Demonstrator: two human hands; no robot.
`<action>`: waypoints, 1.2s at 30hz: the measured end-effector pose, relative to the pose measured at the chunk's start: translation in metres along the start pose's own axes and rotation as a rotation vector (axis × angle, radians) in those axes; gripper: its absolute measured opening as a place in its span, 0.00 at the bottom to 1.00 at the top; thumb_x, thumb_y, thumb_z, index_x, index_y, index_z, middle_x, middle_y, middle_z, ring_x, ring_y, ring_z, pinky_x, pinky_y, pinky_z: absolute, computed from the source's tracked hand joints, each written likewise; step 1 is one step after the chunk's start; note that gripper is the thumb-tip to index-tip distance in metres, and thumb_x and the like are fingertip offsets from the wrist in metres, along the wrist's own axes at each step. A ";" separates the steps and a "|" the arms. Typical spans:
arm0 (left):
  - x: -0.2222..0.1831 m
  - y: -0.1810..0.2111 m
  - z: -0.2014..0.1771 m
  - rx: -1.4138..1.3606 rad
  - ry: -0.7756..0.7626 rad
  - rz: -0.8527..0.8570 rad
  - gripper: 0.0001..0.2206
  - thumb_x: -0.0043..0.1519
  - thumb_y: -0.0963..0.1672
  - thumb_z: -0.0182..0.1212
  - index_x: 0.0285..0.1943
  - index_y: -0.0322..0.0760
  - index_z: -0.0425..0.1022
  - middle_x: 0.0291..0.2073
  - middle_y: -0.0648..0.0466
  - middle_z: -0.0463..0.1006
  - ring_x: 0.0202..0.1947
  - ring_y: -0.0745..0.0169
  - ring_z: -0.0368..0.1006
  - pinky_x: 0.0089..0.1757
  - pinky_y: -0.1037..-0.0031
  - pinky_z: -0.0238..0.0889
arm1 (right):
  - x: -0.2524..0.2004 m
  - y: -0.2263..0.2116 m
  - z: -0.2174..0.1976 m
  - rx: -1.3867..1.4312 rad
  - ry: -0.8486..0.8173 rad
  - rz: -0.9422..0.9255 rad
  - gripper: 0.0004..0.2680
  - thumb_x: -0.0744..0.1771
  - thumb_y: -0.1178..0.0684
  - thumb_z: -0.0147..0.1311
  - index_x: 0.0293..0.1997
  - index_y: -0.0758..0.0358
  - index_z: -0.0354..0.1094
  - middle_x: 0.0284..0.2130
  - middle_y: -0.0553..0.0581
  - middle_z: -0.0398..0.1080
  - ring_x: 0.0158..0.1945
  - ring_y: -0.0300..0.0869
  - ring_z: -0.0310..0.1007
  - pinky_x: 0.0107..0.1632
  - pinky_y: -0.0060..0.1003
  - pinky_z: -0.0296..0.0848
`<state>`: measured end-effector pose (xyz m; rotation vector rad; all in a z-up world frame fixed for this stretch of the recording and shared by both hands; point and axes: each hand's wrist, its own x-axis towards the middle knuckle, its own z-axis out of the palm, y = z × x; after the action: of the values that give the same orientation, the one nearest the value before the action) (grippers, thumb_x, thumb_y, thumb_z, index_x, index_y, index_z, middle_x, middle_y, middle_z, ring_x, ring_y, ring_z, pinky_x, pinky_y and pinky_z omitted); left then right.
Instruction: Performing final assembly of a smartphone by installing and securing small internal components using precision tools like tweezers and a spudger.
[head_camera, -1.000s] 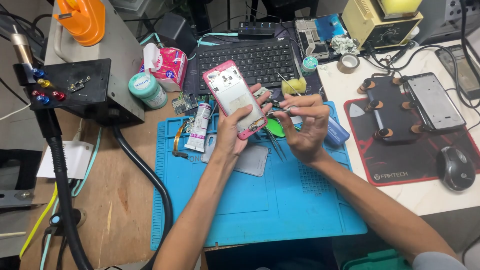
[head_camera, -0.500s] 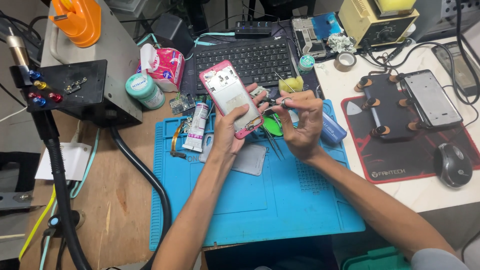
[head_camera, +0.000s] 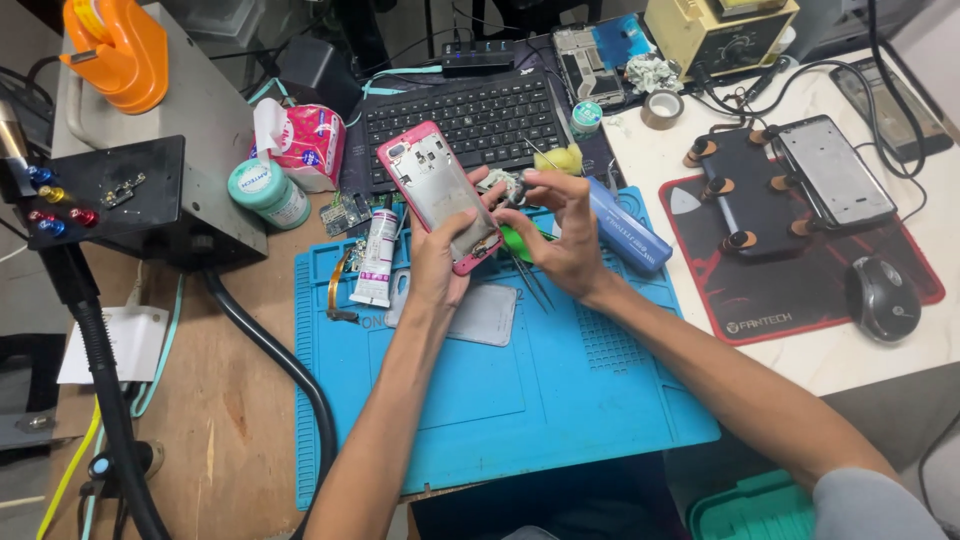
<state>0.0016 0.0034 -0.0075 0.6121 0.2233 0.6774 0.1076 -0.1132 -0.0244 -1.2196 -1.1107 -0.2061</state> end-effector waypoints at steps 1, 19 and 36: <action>-0.001 0.002 0.002 -0.002 0.004 0.007 0.34 0.57 0.29 0.50 0.71 0.47 0.51 0.61 0.29 0.70 0.57 0.17 0.68 0.49 0.31 0.67 | -0.001 0.005 0.002 0.013 0.043 0.004 0.23 0.63 0.64 0.70 0.60 0.62 0.58 0.45 0.57 0.66 0.46 0.48 0.77 0.50 0.44 0.81; -0.001 0.004 0.004 -0.008 -0.049 0.046 0.30 0.58 0.31 0.53 0.70 0.38 0.56 0.62 0.29 0.69 0.58 0.21 0.68 0.54 0.34 0.64 | 0.007 -0.001 -0.007 0.034 -0.076 -0.089 0.19 0.67 0.67 0.58 0.63 0.67 0.53 0.47 0.67 0.75 0.46 0.54 0.81 0.49 0.49 0.82; -0.034 -0.003 0.041 0.097 -0.305 -0.308 0.29 0.47 0.34 0.62 0.63 0.29 0.72 0.56 0.36 0.76 0.50 0.34 0.77 0.47 0.49 0.75 | 0.033 -0.039 -0.059 -0.073 -0.090 0.452 0.11 0.72 0.52 0.55 0.58 0.64 0.61 0.25 0.57 0.71 0.29 0.37 0.74 0.34 0.33 0.76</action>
<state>-0.0072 -0.0390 0.0242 0.7469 0.0635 0.2718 0.1315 -0.1632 0.0306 -1.5231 -0.8809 0.1555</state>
